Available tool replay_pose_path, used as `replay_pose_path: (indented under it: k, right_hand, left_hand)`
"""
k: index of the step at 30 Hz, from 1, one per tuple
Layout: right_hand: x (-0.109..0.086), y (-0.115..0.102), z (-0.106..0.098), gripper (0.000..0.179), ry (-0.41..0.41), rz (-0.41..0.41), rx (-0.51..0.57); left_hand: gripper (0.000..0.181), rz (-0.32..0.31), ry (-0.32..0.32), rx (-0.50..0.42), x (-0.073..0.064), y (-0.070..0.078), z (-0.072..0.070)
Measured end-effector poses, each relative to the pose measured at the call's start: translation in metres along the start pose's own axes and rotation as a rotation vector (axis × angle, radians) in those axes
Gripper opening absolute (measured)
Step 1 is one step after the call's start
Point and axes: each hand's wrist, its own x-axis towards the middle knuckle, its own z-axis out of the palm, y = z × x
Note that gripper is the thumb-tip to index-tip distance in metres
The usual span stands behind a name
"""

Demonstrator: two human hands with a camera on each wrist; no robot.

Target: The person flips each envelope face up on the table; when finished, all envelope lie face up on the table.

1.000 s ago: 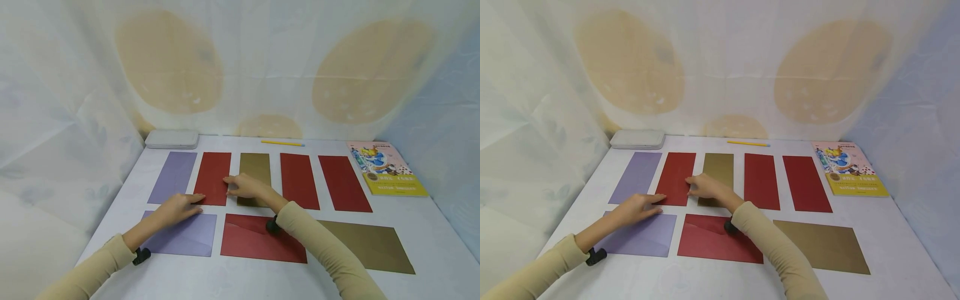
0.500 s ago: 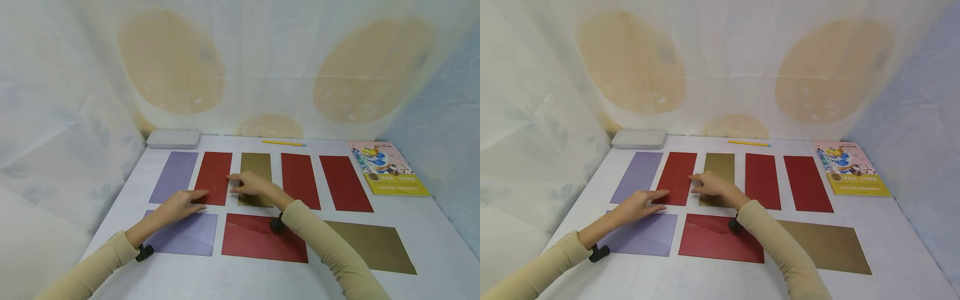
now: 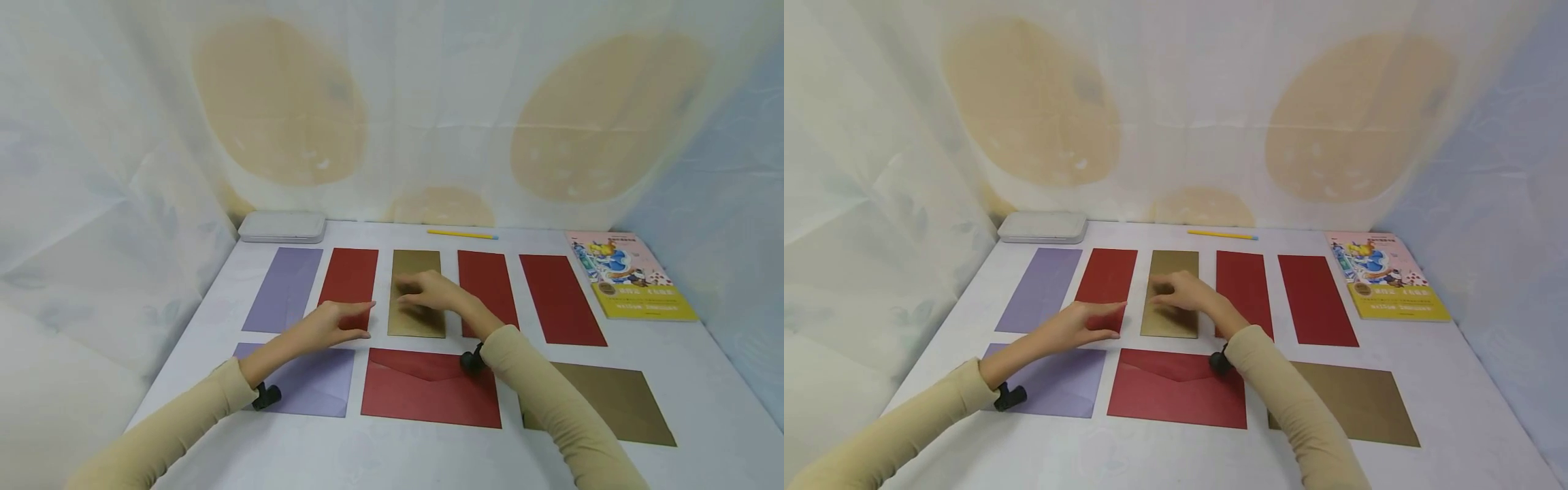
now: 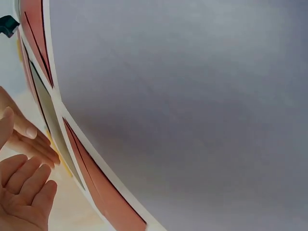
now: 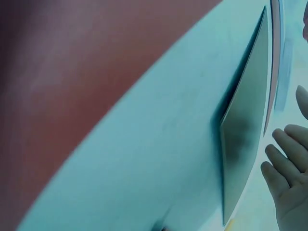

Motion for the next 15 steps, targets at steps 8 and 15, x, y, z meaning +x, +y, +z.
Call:
replay_pose_path:
  k: [8, 15]
  right_hand:
    - [-0.008, 0.02, -0.013, 0.061, 0.016, 0.127, -0.013]
    - [-0.008, 0.033, -0.025, 0.063, 0.031, 0.174, -0.009]
  left_hand:
    - [0.065, 0.019, -0.055, -0.031, 0.023, 0.005, 0.016]
    - [0.071, 0.009, -0.138, 0.043, 0.042, 0.009, 0.027]
